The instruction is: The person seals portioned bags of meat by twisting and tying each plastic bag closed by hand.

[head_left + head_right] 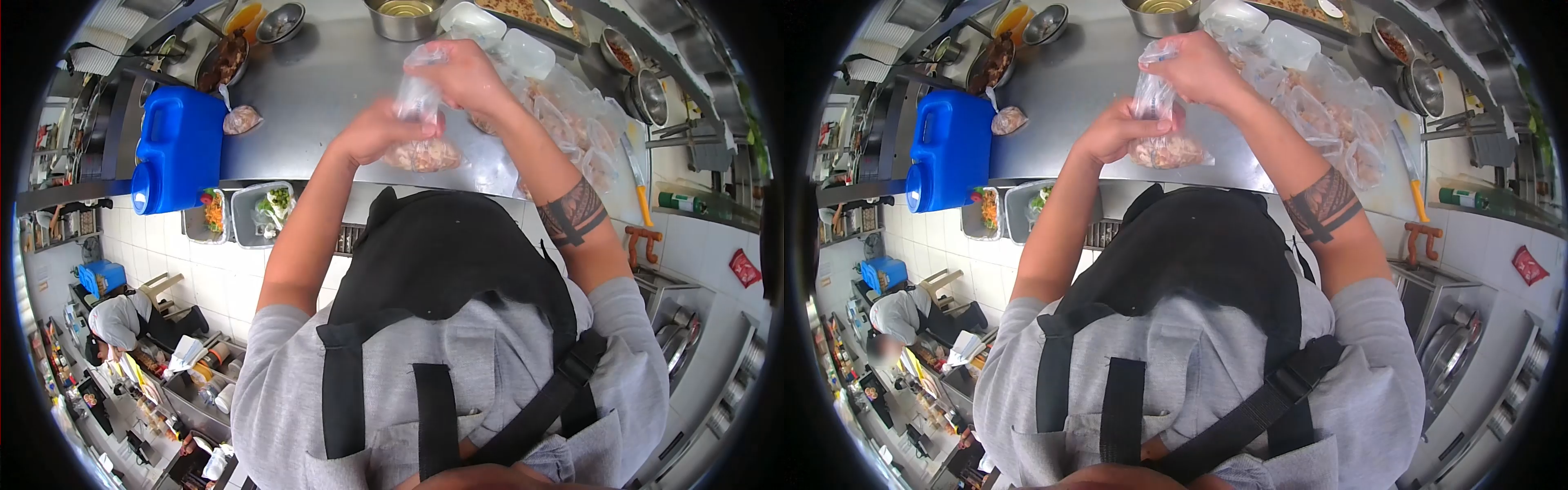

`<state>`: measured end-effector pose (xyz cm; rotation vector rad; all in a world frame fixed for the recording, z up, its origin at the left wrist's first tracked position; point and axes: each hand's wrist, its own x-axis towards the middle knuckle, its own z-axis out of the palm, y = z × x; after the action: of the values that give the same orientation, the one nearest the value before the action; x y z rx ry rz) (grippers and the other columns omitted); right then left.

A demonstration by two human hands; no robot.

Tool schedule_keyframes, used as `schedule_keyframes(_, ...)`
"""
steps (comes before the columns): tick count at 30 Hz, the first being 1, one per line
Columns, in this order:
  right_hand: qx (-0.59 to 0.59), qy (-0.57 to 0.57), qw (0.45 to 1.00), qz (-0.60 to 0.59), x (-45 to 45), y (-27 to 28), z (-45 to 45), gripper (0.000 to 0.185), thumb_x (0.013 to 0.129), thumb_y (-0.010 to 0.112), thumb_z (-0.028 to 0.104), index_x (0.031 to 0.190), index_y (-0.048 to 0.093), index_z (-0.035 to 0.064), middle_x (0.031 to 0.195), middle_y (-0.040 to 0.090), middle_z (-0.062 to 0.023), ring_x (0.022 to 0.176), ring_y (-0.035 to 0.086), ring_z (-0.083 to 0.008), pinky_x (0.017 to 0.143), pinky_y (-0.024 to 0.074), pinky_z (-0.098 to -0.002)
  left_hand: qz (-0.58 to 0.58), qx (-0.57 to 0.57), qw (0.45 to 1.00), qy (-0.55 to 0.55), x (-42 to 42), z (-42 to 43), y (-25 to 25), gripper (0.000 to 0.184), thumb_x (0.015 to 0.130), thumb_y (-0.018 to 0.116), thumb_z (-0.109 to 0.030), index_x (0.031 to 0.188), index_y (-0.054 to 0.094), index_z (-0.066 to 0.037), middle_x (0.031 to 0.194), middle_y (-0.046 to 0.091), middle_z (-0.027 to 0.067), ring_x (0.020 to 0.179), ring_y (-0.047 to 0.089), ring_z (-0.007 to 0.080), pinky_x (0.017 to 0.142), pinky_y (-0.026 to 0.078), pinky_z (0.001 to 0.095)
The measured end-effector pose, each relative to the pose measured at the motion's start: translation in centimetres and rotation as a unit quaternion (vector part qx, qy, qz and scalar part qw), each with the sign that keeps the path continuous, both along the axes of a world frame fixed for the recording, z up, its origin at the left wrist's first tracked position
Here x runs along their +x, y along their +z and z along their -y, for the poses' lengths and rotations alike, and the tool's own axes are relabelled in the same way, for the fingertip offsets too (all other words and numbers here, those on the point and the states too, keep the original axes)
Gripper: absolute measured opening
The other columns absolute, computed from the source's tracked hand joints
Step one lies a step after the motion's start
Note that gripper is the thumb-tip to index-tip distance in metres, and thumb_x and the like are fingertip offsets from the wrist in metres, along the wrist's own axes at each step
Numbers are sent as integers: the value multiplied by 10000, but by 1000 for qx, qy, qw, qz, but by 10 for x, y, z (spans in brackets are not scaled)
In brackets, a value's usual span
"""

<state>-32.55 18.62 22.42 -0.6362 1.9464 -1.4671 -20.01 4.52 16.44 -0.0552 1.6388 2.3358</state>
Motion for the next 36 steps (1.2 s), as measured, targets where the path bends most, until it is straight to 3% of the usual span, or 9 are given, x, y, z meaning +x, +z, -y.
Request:
schedule_keyframes(13, -25, -52, 997, 41, 4, -16, -21, 289, 889, 742, 175, 1033, 670, -65, 565, 511, 5, 414, 364, -72, 382, 240, -287, 32, -93, 994, -56, 1, -11, -16, 227, 994, 652, -262, 1042, 660, -40, 990, 641, 13, 898, 588, 96, 808, 472, 266)
schedule_keyframes(20, -25, -98, 991, 87, -3, -32, -38, 214, 910, 723, 172, 942, 667, -33, 541, 499, 0, 398, 379, -83, 377, 246, -293, 34, -58, 997, 47, 11, -15, -22, 286, 1058, 537, -289, 1057, 645, -24, 1021, 652, 12, 932, 578, 105, 857, 470, 280)
schedule_keyframes(26, -15, -93, 988, 124, -4, -31, -45, 417, 926, 725, 264, 1201, 627, -34, 614, 570, -36, 427, 465, -113, 397, 343, -309, -29, -214, 974, 68, 10, -27, -47, 274, 1088, 460, -253, 1029, 607, -29, 981, 622, 13, 896, 539, 99, 846, 468, 278)
schedule_keyframes(28, -35, -99, 994, -34, -6, -25, -45, 538, 932, 723, 306, 1310, 565, -42, 856, 663, -102, 638, 624, -138, 526, 494, -297, -51, -236, 966, 88, 8, -28, -51, 294, 1094, 442, -262, 1027, 604, -26, 958, 611, 12, 883, 532, 99, 837, 468, 284)
schedule_keyframes(29, -35, -99, 994, -34, -9, -26, -48, 538, 932, 723, 306, 1310, 565, -42, 856, 663, -102, 638, 624, -138, 526, 494, -297, -38, -236, 966, 98, 9, -27, -49, 302, 1094, 439, -267, 1019, 603, -24, 957, 611, 13, 883, 532, 102, 837, 468, 285)
schedule_keyframes(31, -48, -101, 994, -1, -19, -31, -56, 562, 908, 744, 328, 1320, 571, -12, 1100, 660, -134, 978, 664, -201, 844, 556, -351, -27, -234, 966, 108, 8, -27, -47, 311, 1094, 437, -271, 1011, 601, -22, 957, 611, 14, 883, 531, 104, 838, 468, 287)
schedule_keyframes(32, -48, -101, 994, -3, -14, -34, -58, 562, 908, 744, 328, 1320, 571, -12, 1100, 660, -134, 978, 664, -201, 844, 556, -351, -20, -241, 964, 112, 8, -26, -47, 308, 1090, 442, -268, 1016, 604, -16, 968, 622, 24, 890, 543, 111, 842, 470, 294)
schedule_keyframes(34, -70, -69, 905, -414, 4, -39, -61, 513, 882, 729, 227, 1337, 586, 40, 1180, 654, -134, 1184, 592, -246, 1087, 425, -445, -14, -248, 962, 117, 4, -24, -46, 306, 1086, 447, -264, 1020, 607, -11, 980, 632, 35, 896, 554, 117, 846, 473, 300)
schedule_keyframes(36, -25, 51, 844, -533, 19, -28, -58, 483, 858, 701, 160, 1318, 600, 55, 1151, 664, -121, 1203, 572, -256, 1145, 338, -472, -12, -262, 960, 101, 2, -26, -45, 296, 1074, 461, -246, 1053, 618, 5, 994, 647, 55, 890, 569, 140, 847, 478, 319)
